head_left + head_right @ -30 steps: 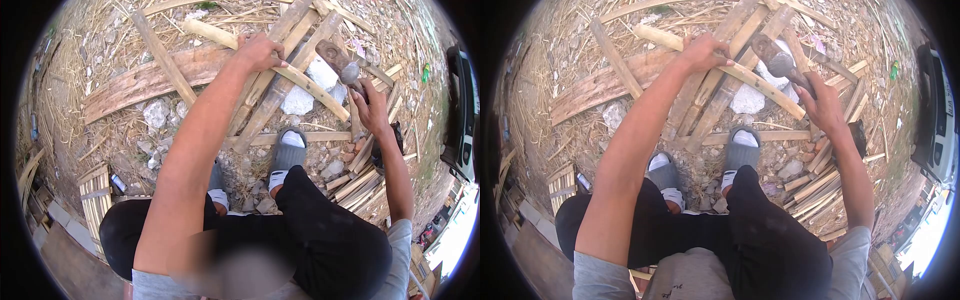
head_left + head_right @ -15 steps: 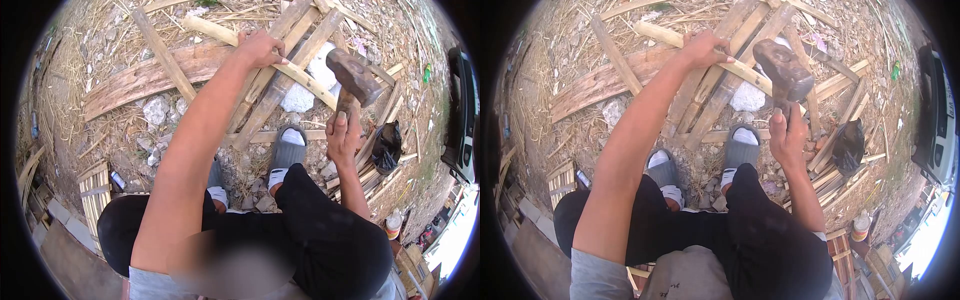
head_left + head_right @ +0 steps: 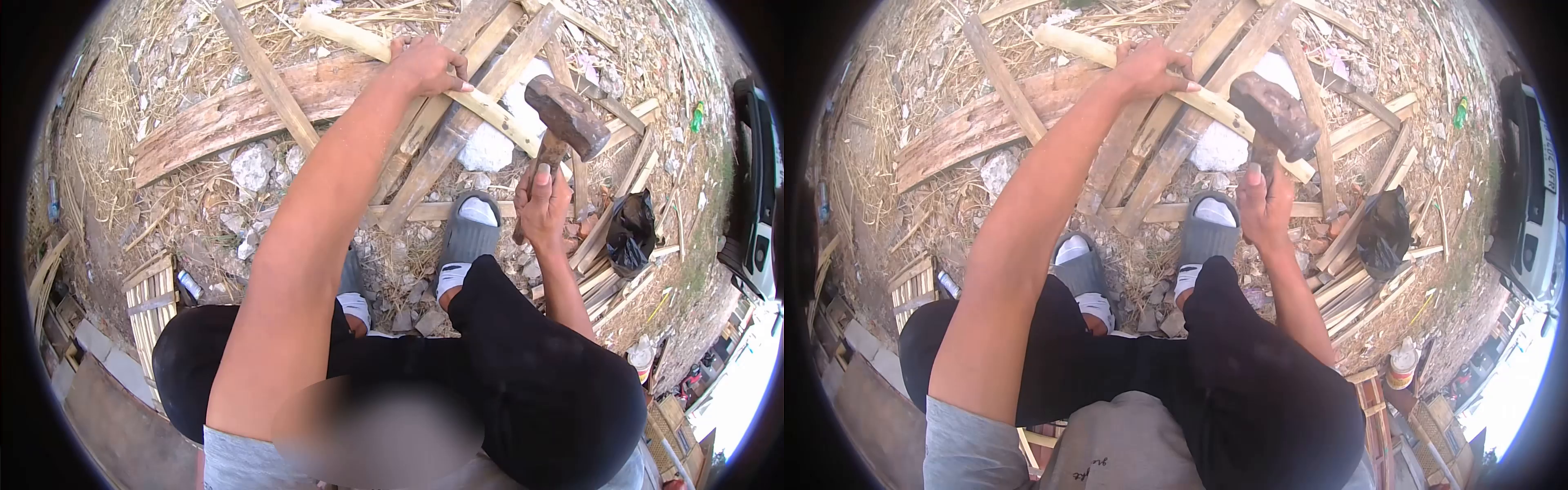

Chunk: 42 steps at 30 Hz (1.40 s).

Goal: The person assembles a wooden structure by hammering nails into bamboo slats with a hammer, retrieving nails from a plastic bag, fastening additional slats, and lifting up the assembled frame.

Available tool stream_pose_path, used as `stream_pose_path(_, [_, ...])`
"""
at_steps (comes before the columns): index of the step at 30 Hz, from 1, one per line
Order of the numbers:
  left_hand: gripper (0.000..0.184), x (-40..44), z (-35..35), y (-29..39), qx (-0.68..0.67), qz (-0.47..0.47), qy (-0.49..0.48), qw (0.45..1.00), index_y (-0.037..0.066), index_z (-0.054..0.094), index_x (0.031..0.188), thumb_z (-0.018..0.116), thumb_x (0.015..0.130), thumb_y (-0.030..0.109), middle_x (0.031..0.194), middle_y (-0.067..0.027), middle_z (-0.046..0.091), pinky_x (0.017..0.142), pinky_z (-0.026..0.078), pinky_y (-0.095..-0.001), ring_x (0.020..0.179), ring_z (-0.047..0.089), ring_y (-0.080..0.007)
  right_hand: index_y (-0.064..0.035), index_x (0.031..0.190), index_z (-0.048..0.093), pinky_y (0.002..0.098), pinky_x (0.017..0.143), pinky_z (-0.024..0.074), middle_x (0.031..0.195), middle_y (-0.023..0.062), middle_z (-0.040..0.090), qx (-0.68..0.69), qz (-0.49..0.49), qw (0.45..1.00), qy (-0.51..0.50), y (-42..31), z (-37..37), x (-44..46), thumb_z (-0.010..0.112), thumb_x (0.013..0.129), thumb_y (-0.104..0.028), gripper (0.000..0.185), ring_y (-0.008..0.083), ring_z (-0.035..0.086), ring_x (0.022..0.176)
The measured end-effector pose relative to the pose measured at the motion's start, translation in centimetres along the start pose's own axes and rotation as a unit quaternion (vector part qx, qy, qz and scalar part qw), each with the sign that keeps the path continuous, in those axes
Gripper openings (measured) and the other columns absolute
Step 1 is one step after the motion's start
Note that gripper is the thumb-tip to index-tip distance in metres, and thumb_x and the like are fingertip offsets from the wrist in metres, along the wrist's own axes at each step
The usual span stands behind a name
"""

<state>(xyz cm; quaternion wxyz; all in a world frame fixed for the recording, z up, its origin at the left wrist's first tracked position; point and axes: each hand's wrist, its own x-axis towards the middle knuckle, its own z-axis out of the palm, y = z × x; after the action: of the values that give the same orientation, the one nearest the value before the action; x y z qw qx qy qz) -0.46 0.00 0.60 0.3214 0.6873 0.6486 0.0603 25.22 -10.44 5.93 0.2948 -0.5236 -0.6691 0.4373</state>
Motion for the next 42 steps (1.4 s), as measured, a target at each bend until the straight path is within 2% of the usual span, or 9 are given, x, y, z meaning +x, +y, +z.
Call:
stream_pose_path(8, [0.034,0.7,0.4,-0.6,-0.011,0.012,0.000,1.000,0.034,0.073,0.099,0.070,0.079,0.061,0.115,-0.0146,0.056,0.109,0.016,-0.0534,0.124,0.047,-0.0310,-0.0048,0.087,0.048,0.0246,0.042,0.0358,0.058,0.0007,0.044,-0.078,0.052,0.996,-0.006,9.0,2.7,-1.3,0.041,0.104,-0.049,0.048,0.0092,0.044,0.047])
stream_pose_path(14, [0.034,0.6,0.7,-0.8,-0.020,0.009,-0.004,1.000,0.033,0.073,0.098,0.070,0.080,0.061,0.116,-0.0146,0.056,0.111,0.013,-0.0540,0.125,0.047,-0.0305,-0.0046,0.085,0.048,0.0244,0.042,0.0368,0.059,0.0030,0.045,0.319,-0.024,0.945,0.074,-2.4,-2.0,-0.6,0.042,0.100,-0.060,0.057,0.0136,0.046,0.048])
stream_pose_path(16, [0.033,0.5,0.6,-0.9,-0.020,0.005,-0.007,1.000,0.032,0.073,0.098,0.070,0.080,0.060,0.116,-0.0146,0.057,0.111,0.014,-0.0539,0.124,0.047,-0.0301,-0.0017,0.087,0.054,0.0322,0.048,0.0414,0.060,0.0116,0.049,0.004,-0.097,0.994,0.044,4.7,-0.8,-1.4,0.044,0.102,-0.046,0.048,0.0210,0.053,0.053])
stream_pose_path(18, [0.033,0.5,0.2,-0.3,-0.017,-0.002,-0.016,1.000,0.032,0.074,0.097,0.069,0.080,0.060,0.116,-0.0145,0.057,0.110,0.014,-0.0537,0.124,0.047,-0.0289,0.0016,0.094,0.059,0.0417,0.058,0.0448,0.068,0.0214,0.055,-0.163,0.075,0.984,0.017,4.1,1.1,-0.3,0.046,0.103,-0.030,0.036,0.0307,0.059,0.065])
stream_pose_path(23, [0.034,0.3,1.0,-0.6,-0.005,0.011,-0.001,1.000,0.032,0.074,0.097,0.071,0.079,0.060,0.110,-0.0131,0.057,0.107,0.018,-0.0513,0.120,0.049,-0.0278,-0.0035,0.079,0.047,0.0259,0.039,0.0340,0.054,0.0013,0.044,0.028,0.140,0.988,0.049,4.2,-0.6,-0.1,0.035,0.105,-0.051,0.055,0.0100,0.042,0.042])
stream_pose_path(28, [0.034,0.9,1.1,-0.8,-0.008,-0.001,0.022,1.000,0.032,0.074,0.096,0.071,0.079,0.060,0.110,-0.0134,0.056,0.109,0.014,-0.0507,0.120,0.048,-0.0281,-0.0068,0.082,0.043,0.0239,0.037,0.0335,0.057,0.0003,0.043,0.051,0.091,0.994,0.034,5.0,1.1,-1.1,0.037,0.105,-0.051,0.050,0.0085,0.041,0.042])
stream_pose_path(29, [0.033,0.9,1.3,-1.1,-0.015,0.002,0.021,1.000,0.032,0.074,0.096,0.071,0.079,0.060,0.110,-0.0136,0.056,0.109,0.014,-0.0506,0.121,0.048,-0.0282,-0.0029,0.087,0.052,0.0240,0.044,0.0356,0.057,-0.0008,0.046,0.070,0.150,0.986,0.017,6.3,1.5,-1.7,0.044,0.106,-0.039,0.041,0.0068,0.044,0.048])
stream_pose_path(34, [0.036,0.8,0.7,-1.0,-0.009,0.003,-0.005,1.000,0.034,0.073,0.098,0.072,0.076,0.063,0.121,-0.0140,0.057,0.105,0.021,-0.0541,0.132,0.041,-0.0320,-0.0098,0.085,0.045,0.0256,0.035,0.0317,0.054,-0.0026,0.037,0.304,0.372,0.877,-0.028,3.0,1.7,-2.8,0.037,0.104,-0.052,0.047,0.0088,0.036,0.039])
stream_pose_path(42, [0.035,0.9,0.2,-0.4,-0.003,-0.014,-0.019,1.000,0.033,0.073,0.098,0.071,0.078,0.062,0.118,-0.0124,0.059,0.105,0.020,-0.0568,0.132,0.042,-0.0313,-0.0141,0.089,0.043,0.0226,0.034,0.0260,0.054,-0.0063,0.030,0.575,0.381,0.715,0.113,0.0,6.3,-1.0,0.035,0.101,-0.060,0.049,0.0051,0.028,0.037])
